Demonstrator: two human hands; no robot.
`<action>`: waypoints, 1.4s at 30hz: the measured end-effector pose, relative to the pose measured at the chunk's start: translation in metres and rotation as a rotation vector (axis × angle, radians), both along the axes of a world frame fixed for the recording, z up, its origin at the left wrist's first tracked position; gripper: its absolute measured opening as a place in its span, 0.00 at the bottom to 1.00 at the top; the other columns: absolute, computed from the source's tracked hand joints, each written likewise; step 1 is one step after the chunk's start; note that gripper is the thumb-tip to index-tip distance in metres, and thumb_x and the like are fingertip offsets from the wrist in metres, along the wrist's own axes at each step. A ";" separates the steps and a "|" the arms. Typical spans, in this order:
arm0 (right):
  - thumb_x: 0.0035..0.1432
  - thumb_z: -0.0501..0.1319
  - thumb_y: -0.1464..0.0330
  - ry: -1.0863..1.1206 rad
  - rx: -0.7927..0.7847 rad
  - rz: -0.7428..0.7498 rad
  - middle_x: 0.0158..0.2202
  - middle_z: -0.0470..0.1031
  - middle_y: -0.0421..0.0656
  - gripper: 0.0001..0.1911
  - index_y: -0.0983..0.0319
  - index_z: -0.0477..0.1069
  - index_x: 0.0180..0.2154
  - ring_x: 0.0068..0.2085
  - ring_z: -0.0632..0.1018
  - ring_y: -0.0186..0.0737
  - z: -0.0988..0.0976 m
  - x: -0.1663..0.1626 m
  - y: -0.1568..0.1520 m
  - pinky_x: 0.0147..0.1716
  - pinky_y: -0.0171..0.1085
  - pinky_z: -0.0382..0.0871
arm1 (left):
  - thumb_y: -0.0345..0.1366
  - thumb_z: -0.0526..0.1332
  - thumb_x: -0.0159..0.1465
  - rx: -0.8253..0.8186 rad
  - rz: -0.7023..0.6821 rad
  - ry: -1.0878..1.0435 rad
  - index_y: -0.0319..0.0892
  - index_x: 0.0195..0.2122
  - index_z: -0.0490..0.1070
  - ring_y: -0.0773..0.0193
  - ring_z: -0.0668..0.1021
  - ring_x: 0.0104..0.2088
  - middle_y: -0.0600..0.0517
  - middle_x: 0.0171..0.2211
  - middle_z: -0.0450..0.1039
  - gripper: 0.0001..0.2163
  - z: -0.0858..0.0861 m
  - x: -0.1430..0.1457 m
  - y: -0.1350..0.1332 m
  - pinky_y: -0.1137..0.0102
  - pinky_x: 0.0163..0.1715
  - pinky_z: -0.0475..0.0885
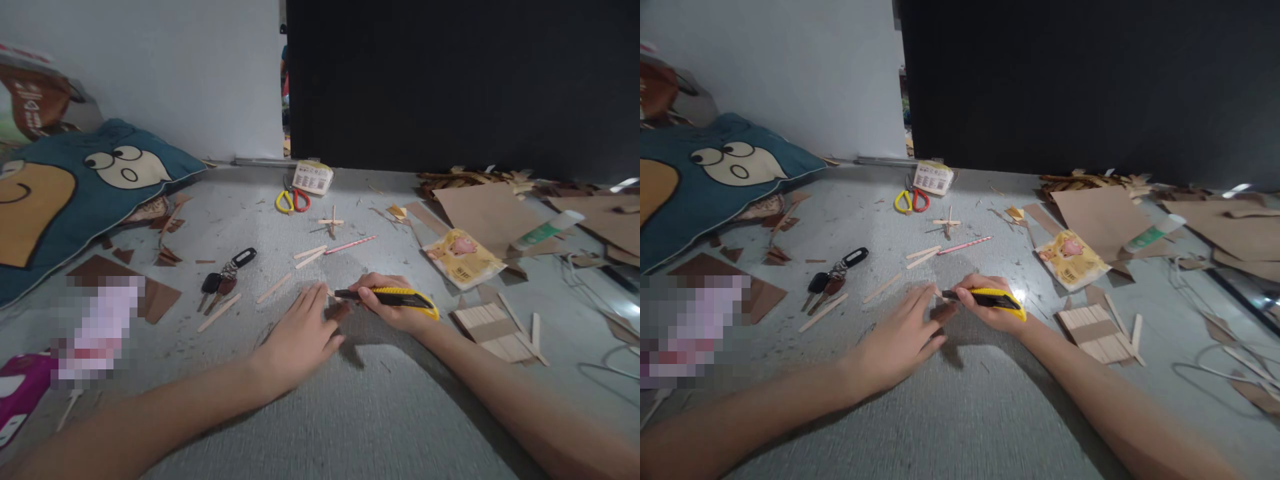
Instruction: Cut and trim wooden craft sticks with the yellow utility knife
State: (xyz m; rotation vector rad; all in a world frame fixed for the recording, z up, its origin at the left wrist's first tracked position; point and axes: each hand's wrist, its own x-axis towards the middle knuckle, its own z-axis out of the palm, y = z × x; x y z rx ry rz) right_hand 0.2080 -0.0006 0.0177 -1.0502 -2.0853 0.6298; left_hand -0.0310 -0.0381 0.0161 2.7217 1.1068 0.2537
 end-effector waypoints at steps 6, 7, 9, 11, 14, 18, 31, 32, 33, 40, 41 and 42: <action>0.74 0.53 0.49 0.013 -0.018 0.006 0.29 0.81 0.43 0.24 0.55 0.80 0.38 0.31 0.81 0.40 -0.005 -0.001 -0.001 0.37 0.39 0.77 | 0.43 0.60 0.75 -0.002 0.009 -0.009 0.43 0.69 0.67 0.35 0.60 0.74 0.36 0.73 0.57 0.23 -0.002 0.001 -0.001 0.41 0.70 0.62; 0.74 0.53 0.50 0.016 -0.005 0.013 0.30 0.81 0.43 0.23 0.55 0.80 0.38 0.32 0.82 0.40 -0.006 -0.001 -0.001 0.37 0.38 0.76 | 0.43 0.60 0.75 -0.002 0.013 -0.017 0.44 0.69 0.67 0.35 0.60 0.74 0.35 0.73 0.57 0.23 -0.003 0.001 -0.001 0.40 0.69 0.62; 0.75 0.53 0.53 0.022 0.031 0.047 0.31 0.82 0.43 0.21 0.55 0.79 0.38 0.31 0.81 0.39 -0.008 -0.001 -0.001 0.35 0.37 0.75 | 0.42 0.61 0.74 -0.001 0.020 -0.014 0.44 0.69 0.67 0.34 0.60 0.73 0.35 0.73 0.57 0.23 -0.002 0.002 -0.002 0.40 0.69 0.63; 0.75 0.53 0.57 0.022 0.069 0.101 0.29 0.80 0.42 0.19 0.55 0.78 0.38 0.29 0.79 0.37 -0.008 -0.003 0.000 0.31 0.36 0.72 | 0.42 0.61 0.74 0.003 0.025 -0.003 0.44 0.69 0.67 0.34 0.61 0.73 0.35 0.73 0.58 0.24 -0.001 0.003 -0.002 0.41 0.69 0.63; 0.75 0.53 0.60 0.003 0.086 0.137 0.26 0.76 0.40 0.18 0.57 0.75 0.35 0.25 0.75 0.35 -0.005 -0.005 0.001 0.28 0.34 0.68 | 0.43 0.61 0.74 0.008 0.025 0.004 0.43 0.70 0.66 0.34 0.62 0.73 0.34 0.72 0.59 0.24 0.001 0.004 -0.002 0.42 0.69 0.64; 0.74 0.54 0.61 -0.005 0.056 0.102 0.22 0.71 0.37 0.18 0.57 0.71 0.31 0.23 0.71 0.33 0.001 -0.008 0.001 0.26 0.33 0.65 | 0.44 0.60 0.75 0.013 0.013 0.041 0.40 0.70 0.66 0.34 0.62 0.73 0.31 0.72 0.59 0.25 0.003 0.005 -0.002 0.42 0.69 0.63; 0.68 0.59 0.45 0.281 -0.377 -0.099 0.20 0.75 0.37 0.24 0.55 0.68 0.30 0.21 0.77 0.39 0.009 -0.017 -0.002 0.24 0.37 0.71 | 0.46 0.57 0.76 0.036 0.027 0.051 0.40 0.70 0.66 0.36 0.59 0.75 0.33 0.74 0.55 0.25 -0.002 0.005 -0.005 0.42 0.71 0.60; 0.68 0.59 0.44 0.307 -0.397 -0.113 0.20 0.75 0.37 0.24 0.55 0.68 0.30 0.20 0.77 0.39 0.007 -0.018 -0.003 0.23 0.37 0.71 | 0.46 0.56 0.76 0.038 0.026 0.055 0.40 0.70 0.66 0.36 0.59 0.75 0.32 0.74 0.56 0.25 -0.003 0.005 -0.005 0.42 0.71 0.60; 0.67 0.60 0.43 0.325 -0.411 -0.125 0.20 0.75 0.37 0.24 0.55 0.67 0.30 0.20 0.77 0.40 0.005 -0.020 -0.004 0.23 0.38 0.71 | 0.46 0.56 0.76 0.042 0.025 0.062 0.40 0.70 0.66 0.36 0.59 0.74 0.32 0.74 0.56 0.25 -0.003 0.006 -0.005 0.42 0.71 0.60; 0.64 0.63 0.45 0.500 -0.525 -0.161 0.20 0.74 0.37 0.23 0.55 0.67 0.30 0.19 0.76 0.39 -0.002 -0.024 -0.003 0.20 0.38 0.74 | 0.44 0.56 0.77 0.061 0.026 0.084 0.36 0.65 0.71 0.35 0.61 0.73 0.31 0.73 0.59 0.22 -0.002 0.007 -0.005 0.43 0.70 0.61; 0.63 0.63 0.46 0.526 -0.547 -0.169 0.21 0.74 0.37 0.22 0.55 0.67 0.30 0.18 0.76 0.39 -0.003 -0.024 -0.002 0.19 0.38 0.74 | 0.44 0.56 0.77 0.061 0.027 0.068 0.37 0.64 0.72 0.36 0.61 0.73 0.32 0.73 0.58 0.21 -0.002 0.007 -0.006 0.43 0.70 0.61; 0.62 0.64 0.46 0.550 -0.569 -0.181 0.21 0.75 0.37 0.21 0.55 0.67 0.30 0.18 0.76 0.39 -0.004 -0.024 0.000 0.19 0.38 0.74 | 0.44 0.56 0.77 0.059 0.029 0.053 0.38 0.64 0.72 0.36 0.61 0.74 0.32 0.73 0.58 0.21 -0.002 0.007 -0.006 0.42 0.70 0.61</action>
